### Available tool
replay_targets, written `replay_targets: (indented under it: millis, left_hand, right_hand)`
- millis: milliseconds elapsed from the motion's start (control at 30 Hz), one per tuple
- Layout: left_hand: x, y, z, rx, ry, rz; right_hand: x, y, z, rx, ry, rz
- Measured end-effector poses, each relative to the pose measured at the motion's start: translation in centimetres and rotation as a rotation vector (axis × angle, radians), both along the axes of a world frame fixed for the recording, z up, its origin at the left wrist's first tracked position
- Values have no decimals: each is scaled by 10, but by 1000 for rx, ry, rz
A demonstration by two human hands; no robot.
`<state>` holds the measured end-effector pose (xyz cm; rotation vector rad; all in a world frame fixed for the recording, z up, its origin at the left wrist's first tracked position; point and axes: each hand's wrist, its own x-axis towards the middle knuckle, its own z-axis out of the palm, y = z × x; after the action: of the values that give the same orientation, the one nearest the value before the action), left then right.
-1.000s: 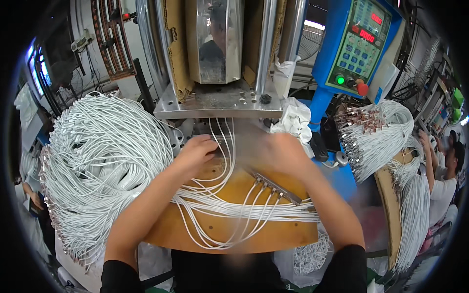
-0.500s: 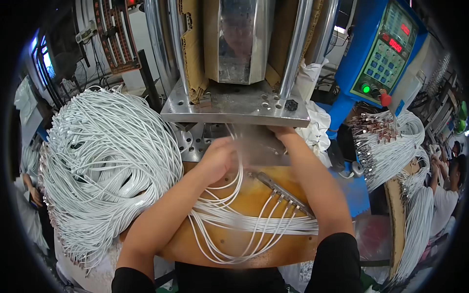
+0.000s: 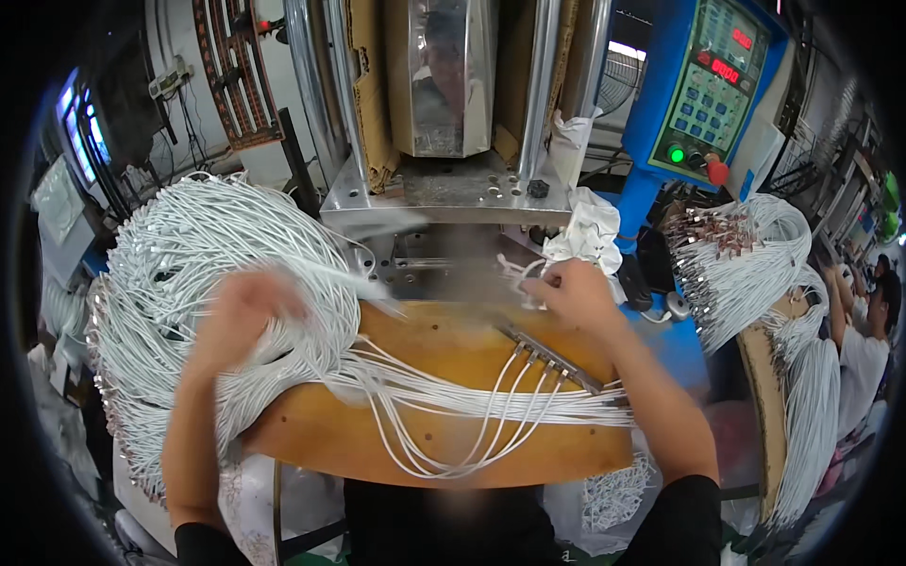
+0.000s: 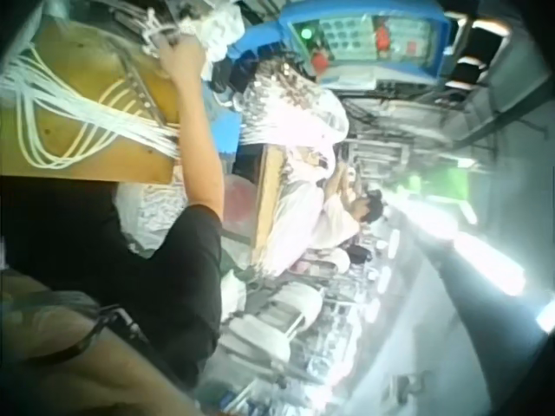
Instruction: The person molds cable ends by inserting wire connectors into a metal fixture, feeding them into a molding machine, and removing the processed cables.
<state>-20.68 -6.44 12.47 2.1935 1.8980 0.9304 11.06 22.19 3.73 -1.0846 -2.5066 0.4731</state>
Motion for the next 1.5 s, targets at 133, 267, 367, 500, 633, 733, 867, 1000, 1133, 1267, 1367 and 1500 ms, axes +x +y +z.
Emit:
replay_targets:
  millis: [133, 267, 367, 500, 633, 733, 867, 1000, 1133, 1267, 1367, 1500]
  left_hand:
    - [-53, -37, 34, 198, 619, 1062]
    - [40, 13, -32, 519, 309, 356]
    - [87, 51, -71, 384, 479, -151]
    - [42, 67, -58, -262, 601, 138]
    - [41, 88, -66, -174, 155, 135]
    - [96, 112, -95, 103, -218, -216]
    - [163, 110, -116, 265, -167, -276]
    - [172, 105, -112, -7, -256, -301]
    - [126, 152, -106, 174, -131, -166]
    - [82, 196, -102, 123, -34, -112]
    - [65, 200, -98, -3, -109, -7]
    - [57, 191, -102, -33, -111, 11]
  right_hand:
    - [15, 3, -23, 181, -23, 77]
    - [3, -7, -28, 259, 171, 160]
    - [24, -27, 16, 55, 139, 114]
    - [105, -44, 96, -154, -526, 170]
    - [116, -69, 53, -82, -335, 283]
    - [96, -72, 13, -158, -307, 223]
    - [68, -55, 6, -13, -54, 114]
    - [27, 2, 11, -43, 66, 171]
    - [-42, 74, -27, -149, 481, 281]
    - [-93, 136, -54, 2, 401, 238]
    - [-101, 155, -54, 207, 202, 196]
    - [-93, 143, -40, 672, -231, 131]
